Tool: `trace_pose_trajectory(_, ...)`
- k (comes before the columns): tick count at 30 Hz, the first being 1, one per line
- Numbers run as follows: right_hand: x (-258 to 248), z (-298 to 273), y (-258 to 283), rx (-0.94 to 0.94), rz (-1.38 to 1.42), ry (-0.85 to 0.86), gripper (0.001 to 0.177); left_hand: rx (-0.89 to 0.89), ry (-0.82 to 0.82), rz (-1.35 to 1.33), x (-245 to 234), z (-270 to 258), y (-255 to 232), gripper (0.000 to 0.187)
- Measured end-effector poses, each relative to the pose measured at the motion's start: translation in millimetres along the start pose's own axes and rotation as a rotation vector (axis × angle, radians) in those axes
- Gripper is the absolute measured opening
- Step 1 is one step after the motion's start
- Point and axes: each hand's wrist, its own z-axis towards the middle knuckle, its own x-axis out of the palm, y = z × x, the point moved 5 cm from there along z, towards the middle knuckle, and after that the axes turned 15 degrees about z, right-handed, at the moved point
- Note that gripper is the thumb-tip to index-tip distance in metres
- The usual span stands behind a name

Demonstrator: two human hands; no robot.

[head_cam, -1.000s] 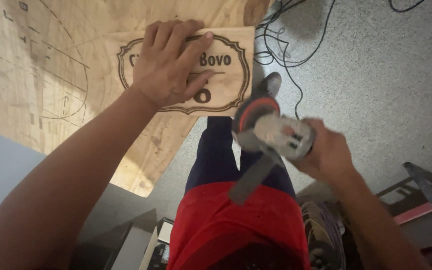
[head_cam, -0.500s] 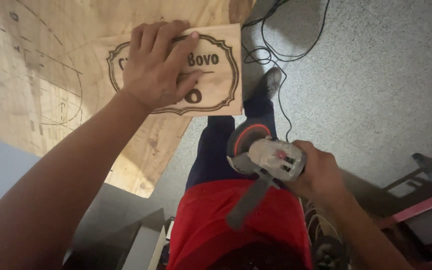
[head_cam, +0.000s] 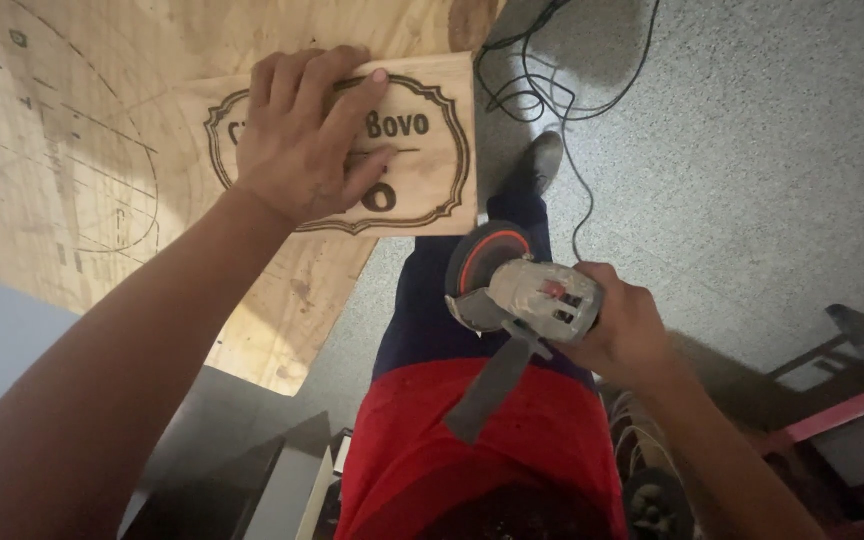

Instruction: Sanding the edges of a decorative wooden sign using an angle grinder with a sanding disc attachment.

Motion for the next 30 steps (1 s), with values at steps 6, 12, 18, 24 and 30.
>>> trace_pose_trajectory(6, -10, 15, 18, 0.334, 0.154, 0.029, 0.093, 0.004, 0.02, -0.001, 2, -1, 0, 0.045)
trace_pose_trajectory(12, -2, 9, 16, -0.045, 0.164, -0.05, 0.093, 0.011, -0.023, 0.023, -3, 4, -2, 0.046)
trace_pose_trajectory(18, 12, -25, -16, -0.07, 0.071, 0.016, 0.099, 0.015, -0.041, 0.046, -4, 4, -3, 0.046)
trace_pose_trajectory(24, 2, -11, 10, 0.373, 0.19, 0.038, 0.093, 0.013, -0.048, 0.035, -3, 3, -2, 0.045)
trace_pose_trajectory(30, 9, 2, -1, 0.071, 0.205, -0.017, 0.088, 0.008, -0.059, 0.021, -4, 4, -2, 0.048)
